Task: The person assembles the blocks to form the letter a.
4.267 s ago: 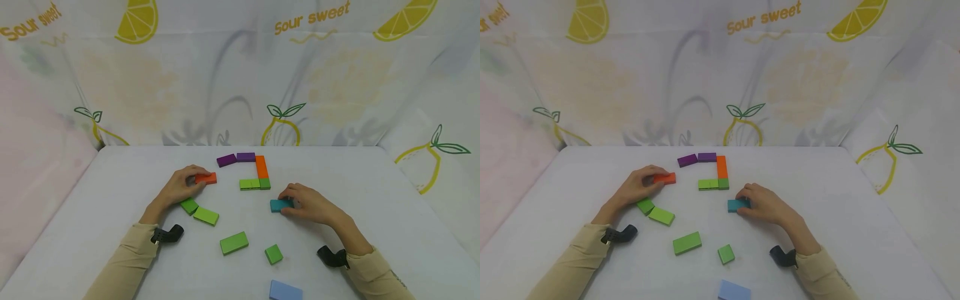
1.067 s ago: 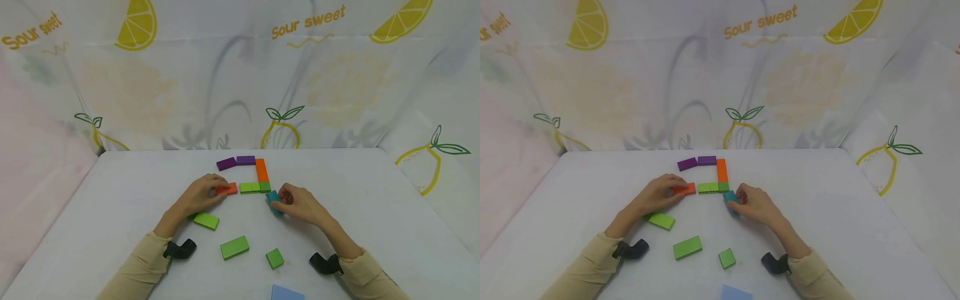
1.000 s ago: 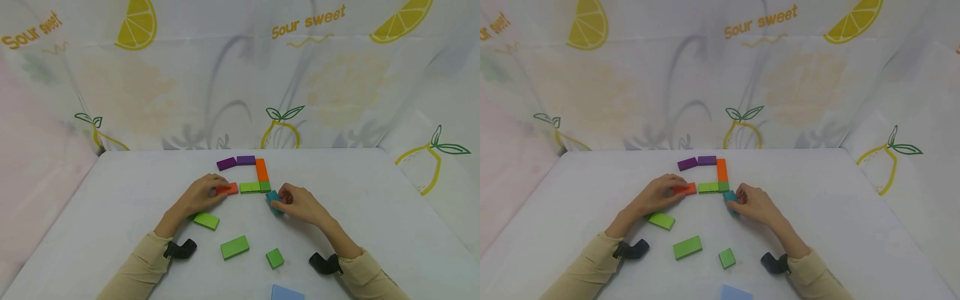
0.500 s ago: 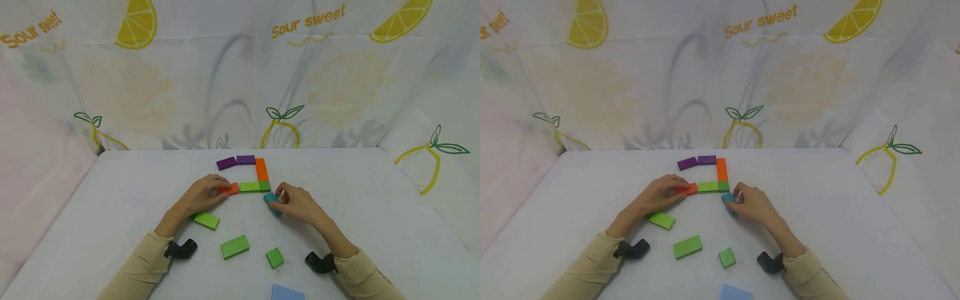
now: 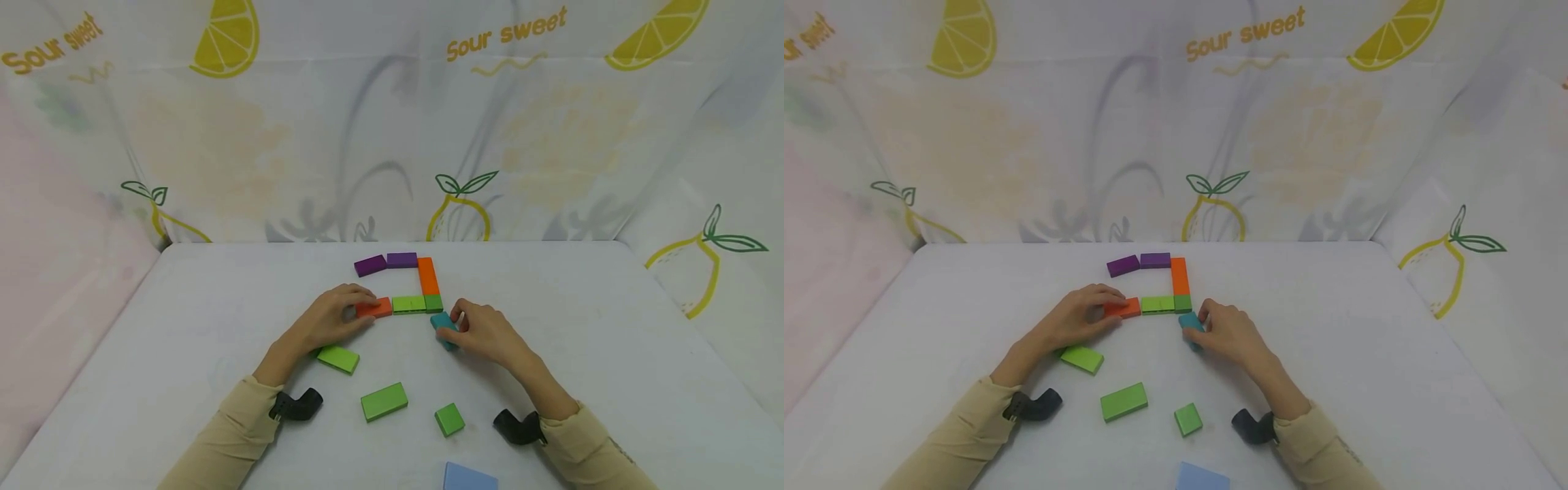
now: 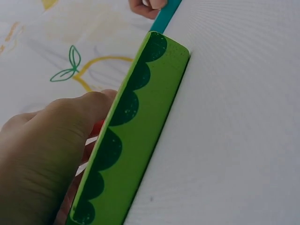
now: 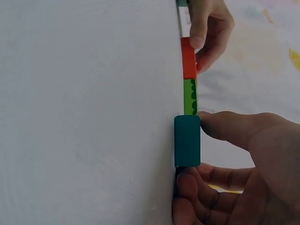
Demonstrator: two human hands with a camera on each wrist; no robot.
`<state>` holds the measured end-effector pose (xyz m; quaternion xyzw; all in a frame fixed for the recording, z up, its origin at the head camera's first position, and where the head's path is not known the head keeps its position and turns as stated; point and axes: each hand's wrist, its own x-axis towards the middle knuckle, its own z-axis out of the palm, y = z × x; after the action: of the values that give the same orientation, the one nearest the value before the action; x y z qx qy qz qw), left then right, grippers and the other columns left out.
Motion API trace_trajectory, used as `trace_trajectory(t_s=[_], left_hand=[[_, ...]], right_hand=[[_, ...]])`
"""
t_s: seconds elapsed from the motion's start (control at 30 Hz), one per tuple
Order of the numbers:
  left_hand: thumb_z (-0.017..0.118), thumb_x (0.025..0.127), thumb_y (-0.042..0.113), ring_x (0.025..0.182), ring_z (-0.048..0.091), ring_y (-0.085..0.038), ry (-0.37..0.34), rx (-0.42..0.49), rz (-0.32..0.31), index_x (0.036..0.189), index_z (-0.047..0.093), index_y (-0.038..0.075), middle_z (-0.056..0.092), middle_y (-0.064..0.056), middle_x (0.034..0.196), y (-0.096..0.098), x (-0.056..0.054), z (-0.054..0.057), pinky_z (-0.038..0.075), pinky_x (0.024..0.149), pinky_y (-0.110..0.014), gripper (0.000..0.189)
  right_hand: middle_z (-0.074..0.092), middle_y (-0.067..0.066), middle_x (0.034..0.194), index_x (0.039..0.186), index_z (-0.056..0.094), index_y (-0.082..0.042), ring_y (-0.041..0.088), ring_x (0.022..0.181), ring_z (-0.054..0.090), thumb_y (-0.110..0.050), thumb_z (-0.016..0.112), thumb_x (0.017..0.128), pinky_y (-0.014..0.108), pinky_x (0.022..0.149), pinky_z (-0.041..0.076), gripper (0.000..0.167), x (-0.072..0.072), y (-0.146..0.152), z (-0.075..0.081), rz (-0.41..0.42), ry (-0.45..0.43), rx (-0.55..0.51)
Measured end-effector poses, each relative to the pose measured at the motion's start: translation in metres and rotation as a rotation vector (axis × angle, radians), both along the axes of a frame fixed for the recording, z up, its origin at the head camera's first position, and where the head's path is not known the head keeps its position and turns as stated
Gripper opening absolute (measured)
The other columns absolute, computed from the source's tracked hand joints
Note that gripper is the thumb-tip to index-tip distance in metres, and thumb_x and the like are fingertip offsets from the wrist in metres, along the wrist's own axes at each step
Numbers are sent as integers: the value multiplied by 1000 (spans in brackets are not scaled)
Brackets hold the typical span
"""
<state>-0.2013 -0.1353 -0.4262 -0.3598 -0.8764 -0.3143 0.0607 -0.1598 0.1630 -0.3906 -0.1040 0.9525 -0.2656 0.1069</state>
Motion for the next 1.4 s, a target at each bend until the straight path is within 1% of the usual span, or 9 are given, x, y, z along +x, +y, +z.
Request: trace_trajectory(t_s=[0.1, 0.23, 0.43, 0.53, 0.87, 1.1, 1.4], left_hand=[[70, 85, 22, 111, 58, -18, -15, 3, -5, 113, 69, 15, 64, -2, 116, 0, 0, 1, 47, 97, -38, 28], [69, 86, 20, 111, 58, -19, -30, 2, -10, 114, 68, 14, 64, -2, 116, 0, 0, 1, 47, 97, -38, 29], [68, 86, 18, 111, 58, -19, -34, -2, -15, 115, 68, 13, 64, -2, 117, -1, 0, 1, 48, 95, -38, 30], [67, 86, 16, 112, 57, -19, -32, -4, -16, 116, 67, 13, 64, -2, 118, -1, 0, 0, 48, 96, -38, 30], [64, 87, 13, 112, 57, -20, -27, 4, -24, 116, 67, 12, 64, -3, 118, -1, 0, 1, 48, 96, -40, 29], [65, 86, 13, 111, 58, -20, -15, 5, -21, 116, 68, 13, 64, -3, 117, -2, -1, 0, 48, 96, -40, 30], [64, 87, 14, 110, 58, -19, -28, 8, -20, 116, 68, 14, 65, -2, 115, -1, 0, 1, 48, 95, -39, 29]], right_hand=[[60, 1, 74, 95, 58, -10, 14, 62, 51, -39, 65, 86, 26, 55, 41, 31, 2, 1, 4, 17, -17, 22], [57, 1, 71, 91, 57, -10, 14, 62, 49, -39, 62, 89, 26, 55, 40, 29, 6, 5, 8, 52, -50, 37], [48, -2, 63, 80, 54, -12, 12, 58, 45, -40, 61, 89, 24, 53, 33, 30, 6, 7, 6, 81, -58, 54], [46, -3, 61, 77, 53, -13, 12, 56, 44, -39, 61, 89, 24, 52, 31, 30, 5, 6, 5, 84, -51, 61], [43, -4, 60, 75, 51, -14, 11, 55, 42, -40, 60, 89, 24, 51, 28, 31, 4, 3, 2, 92, -21, 67], [41, -4, 59, 74, 50, -14, 12, 54, 42, -40, 60, 89, 24, 51, 28, 32, 3, 1, 1, 91, -19, 62], [42, -4, 60, 74, 51, -14, 12, 54, 43, -40, 59, 90, 24, 51, 30, 32, 2, 1, -2, 84, -6, 68]])
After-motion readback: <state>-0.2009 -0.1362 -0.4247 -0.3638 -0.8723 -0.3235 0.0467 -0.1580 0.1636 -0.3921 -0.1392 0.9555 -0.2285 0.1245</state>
